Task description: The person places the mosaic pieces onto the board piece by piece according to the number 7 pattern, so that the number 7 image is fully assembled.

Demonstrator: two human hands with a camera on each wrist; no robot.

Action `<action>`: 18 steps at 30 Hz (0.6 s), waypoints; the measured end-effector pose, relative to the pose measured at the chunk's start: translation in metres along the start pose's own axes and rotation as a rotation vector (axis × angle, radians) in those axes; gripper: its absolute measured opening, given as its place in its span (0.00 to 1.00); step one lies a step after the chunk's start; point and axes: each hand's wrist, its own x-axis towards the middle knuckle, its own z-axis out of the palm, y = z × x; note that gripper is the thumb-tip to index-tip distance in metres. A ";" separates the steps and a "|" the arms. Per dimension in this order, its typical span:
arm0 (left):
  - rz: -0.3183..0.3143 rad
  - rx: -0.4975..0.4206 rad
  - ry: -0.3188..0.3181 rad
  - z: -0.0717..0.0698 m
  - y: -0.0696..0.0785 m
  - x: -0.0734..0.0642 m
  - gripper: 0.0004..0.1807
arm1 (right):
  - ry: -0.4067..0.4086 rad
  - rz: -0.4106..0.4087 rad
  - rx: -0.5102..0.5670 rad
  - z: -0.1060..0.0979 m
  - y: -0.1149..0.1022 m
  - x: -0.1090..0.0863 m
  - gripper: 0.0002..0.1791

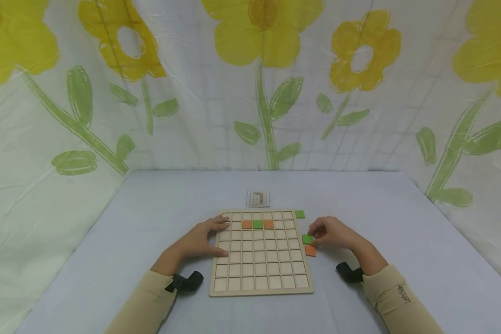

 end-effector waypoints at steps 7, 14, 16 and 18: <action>-0.011 -0.005 -0.002 0.000 0.000 0.000 0.48 | 0.006 -0.028 0.001 -0.003 0.003 -0.003 0.16; -0.024 0.001 -0.012 -0.001 0.001 0.000 0.49 | -0.010 -0.015 0.038 -0.010 0.002 -0.004 0.16; -0.019 0.001 -0.013 -0.002 0.001 0.000 0.49 | -0.013 -0.015 0.046 -0.011 0.002 -0.004 0.16; -0.018 -0.002 -0.013 -0.002 0.001 0.000 0.48 | -0.016 -0.016 0.059 -0.012 0.002 -0.004 0.16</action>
